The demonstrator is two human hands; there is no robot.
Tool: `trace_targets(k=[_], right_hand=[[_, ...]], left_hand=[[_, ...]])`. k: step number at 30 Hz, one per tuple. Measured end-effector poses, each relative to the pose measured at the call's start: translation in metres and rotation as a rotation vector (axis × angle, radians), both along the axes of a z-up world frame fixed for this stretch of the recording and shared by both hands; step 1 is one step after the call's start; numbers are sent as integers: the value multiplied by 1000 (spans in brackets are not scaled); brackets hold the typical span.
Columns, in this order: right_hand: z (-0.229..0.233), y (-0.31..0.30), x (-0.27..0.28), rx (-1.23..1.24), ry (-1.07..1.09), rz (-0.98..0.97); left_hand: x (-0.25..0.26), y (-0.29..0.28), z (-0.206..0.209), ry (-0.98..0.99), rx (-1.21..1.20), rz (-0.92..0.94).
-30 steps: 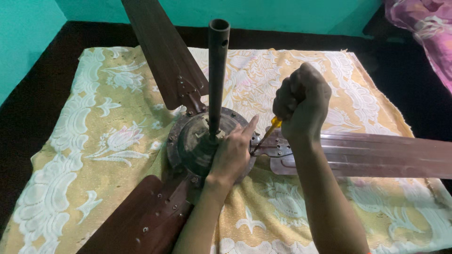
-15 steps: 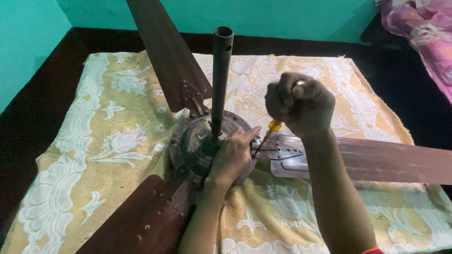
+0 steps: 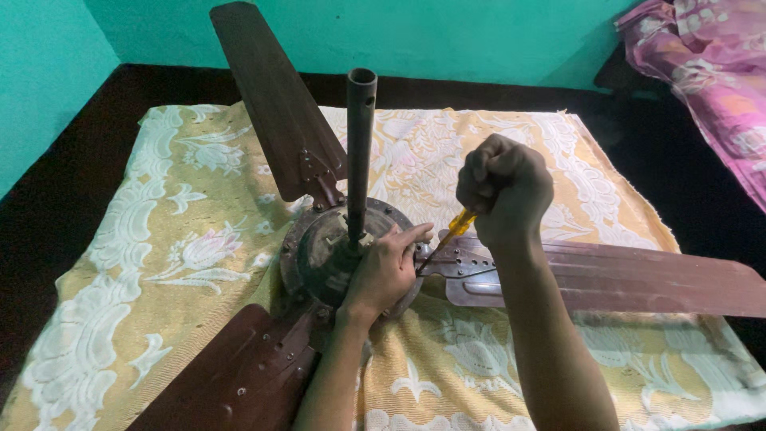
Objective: The person uses a screwdriver to loosen and remove a screw from a ceiling fan blade, then detaches the blade from the fan hub. They place the blade on the table and proceed to loosen the screw on a second blade.
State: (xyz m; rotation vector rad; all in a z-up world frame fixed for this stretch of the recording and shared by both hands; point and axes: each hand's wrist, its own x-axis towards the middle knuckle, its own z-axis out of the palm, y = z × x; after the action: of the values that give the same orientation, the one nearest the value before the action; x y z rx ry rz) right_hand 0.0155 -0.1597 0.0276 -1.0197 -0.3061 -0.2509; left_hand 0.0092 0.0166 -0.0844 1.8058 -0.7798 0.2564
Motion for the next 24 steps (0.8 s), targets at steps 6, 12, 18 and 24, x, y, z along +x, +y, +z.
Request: trace_targets(k=[6, 12, 18, 24], right_hand=[[-1, -17, 23, -67, -16, 607], [-7, -59, 42, -3, -176, 881], [-5, -41, 16, 5, 91, 47], [4, -22, -8, 54, 139, -162]], left_hand=[[-1, 0, 8, 55, 21, -1], [0, 7, 16, 123, 119, -112], [-3, 10, 7, 343, -200, -338], [2, 4, -7, 391, -227, -308]])
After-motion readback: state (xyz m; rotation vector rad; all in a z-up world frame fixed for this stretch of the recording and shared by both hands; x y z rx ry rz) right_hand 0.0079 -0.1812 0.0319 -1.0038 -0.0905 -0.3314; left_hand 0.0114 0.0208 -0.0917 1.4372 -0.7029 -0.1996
